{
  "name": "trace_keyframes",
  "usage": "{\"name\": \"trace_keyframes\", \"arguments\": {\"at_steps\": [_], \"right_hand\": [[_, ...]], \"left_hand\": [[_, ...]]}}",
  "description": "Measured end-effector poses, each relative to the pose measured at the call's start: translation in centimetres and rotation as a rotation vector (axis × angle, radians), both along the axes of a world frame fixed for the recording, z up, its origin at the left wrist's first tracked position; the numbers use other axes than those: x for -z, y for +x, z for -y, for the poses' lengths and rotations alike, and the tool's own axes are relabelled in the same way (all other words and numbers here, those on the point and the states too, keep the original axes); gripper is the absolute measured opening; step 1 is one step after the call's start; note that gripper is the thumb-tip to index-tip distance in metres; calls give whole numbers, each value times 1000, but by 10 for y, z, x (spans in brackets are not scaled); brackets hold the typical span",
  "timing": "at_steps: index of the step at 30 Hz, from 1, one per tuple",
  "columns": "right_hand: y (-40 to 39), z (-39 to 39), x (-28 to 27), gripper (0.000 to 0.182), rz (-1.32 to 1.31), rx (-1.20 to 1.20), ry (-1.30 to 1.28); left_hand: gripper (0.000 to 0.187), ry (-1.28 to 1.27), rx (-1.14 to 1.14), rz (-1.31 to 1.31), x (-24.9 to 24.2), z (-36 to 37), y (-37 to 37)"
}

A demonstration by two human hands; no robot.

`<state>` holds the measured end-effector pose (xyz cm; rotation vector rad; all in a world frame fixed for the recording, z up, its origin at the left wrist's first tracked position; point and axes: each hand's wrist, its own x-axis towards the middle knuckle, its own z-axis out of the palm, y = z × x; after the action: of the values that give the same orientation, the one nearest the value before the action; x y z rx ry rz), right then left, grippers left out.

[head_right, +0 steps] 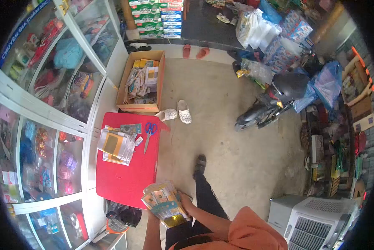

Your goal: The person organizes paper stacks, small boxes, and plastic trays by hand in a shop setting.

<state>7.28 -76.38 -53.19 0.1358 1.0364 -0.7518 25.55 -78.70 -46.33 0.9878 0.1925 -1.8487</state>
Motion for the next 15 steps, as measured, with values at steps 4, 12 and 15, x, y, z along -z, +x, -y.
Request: {"name": "trace_keyframes", "arguments": {"at_steps": [4, 12, 15], "right_hand": [[-46, 11, -53, 55, 13, 66, 50], [-139, 19, -95, 63, 29, 287, -20], [-180, 13, -97, 74, -24, 328, -38]], "left_hand": [[73, 86, 119, 52, -15, 18, -43], [74, 20, 325, -30, -12, 52, -136], [70, 174, 357, 49, -19, 65, -176]]}}
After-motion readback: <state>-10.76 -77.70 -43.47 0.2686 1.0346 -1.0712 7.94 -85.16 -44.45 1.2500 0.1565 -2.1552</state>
